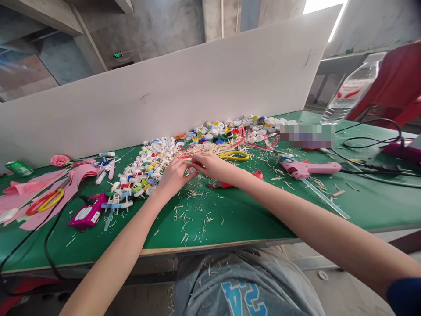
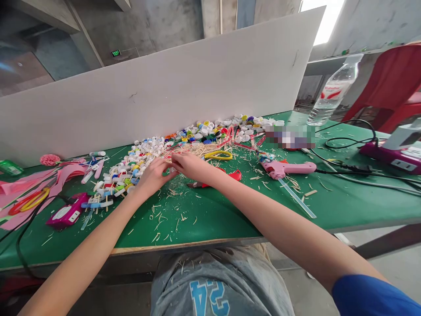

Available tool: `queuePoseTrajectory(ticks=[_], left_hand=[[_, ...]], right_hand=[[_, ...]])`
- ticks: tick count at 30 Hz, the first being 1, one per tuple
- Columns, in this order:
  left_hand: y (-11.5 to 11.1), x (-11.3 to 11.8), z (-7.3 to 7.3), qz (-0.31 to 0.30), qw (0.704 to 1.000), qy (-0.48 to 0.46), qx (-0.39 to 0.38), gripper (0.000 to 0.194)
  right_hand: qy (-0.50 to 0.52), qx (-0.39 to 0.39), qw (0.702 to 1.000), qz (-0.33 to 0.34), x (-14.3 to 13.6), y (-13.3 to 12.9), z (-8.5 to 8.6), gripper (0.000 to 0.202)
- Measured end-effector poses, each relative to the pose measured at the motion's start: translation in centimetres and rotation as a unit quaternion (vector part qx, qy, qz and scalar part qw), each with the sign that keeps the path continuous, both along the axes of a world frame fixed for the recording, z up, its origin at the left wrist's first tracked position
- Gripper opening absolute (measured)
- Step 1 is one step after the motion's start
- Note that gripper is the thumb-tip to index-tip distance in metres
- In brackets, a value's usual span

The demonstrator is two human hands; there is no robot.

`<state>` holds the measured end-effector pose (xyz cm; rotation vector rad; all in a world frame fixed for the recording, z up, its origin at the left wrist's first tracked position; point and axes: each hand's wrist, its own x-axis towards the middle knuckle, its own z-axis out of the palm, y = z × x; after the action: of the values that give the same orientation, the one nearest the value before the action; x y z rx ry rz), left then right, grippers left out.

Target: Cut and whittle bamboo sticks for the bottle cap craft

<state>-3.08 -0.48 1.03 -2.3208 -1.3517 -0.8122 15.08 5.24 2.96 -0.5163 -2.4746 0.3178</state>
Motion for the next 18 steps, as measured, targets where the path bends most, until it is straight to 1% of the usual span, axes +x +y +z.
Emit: queuePoseTrajectory(ticks=[5, 9, 13, 18], left_hand=[[0.0, 0.2, 0.2, 0.002, 1.000, -0.014, 0.000, 0.027], [0.1, 0.0, 0.2, 0.025, 0.999, -0.030, 0.012, 0.030], [0.1, -0.3, 0.2, 0.035, 0.999, -0.040, 0.001, 0.030], [0.2, -0.5, -0.1, 0.019, 0.998, -0.055, -0.018, 0.027]], right_hand=[[0.000, -0.034, 0.999, -0.010, 0.3, -0.2, 0.4, 0.018], [-0.020, -0.058, 0.998, -0.029, 0.9, -0.2, 1.0, 0.019], [-0.047, -0.095, 0.994, -0.023, 1.5, 0.7, 1.1, 0.022], [-0.048, -0.160, 0.986, -0.014, 2.0, 1.8, 1.0, 0.024]])
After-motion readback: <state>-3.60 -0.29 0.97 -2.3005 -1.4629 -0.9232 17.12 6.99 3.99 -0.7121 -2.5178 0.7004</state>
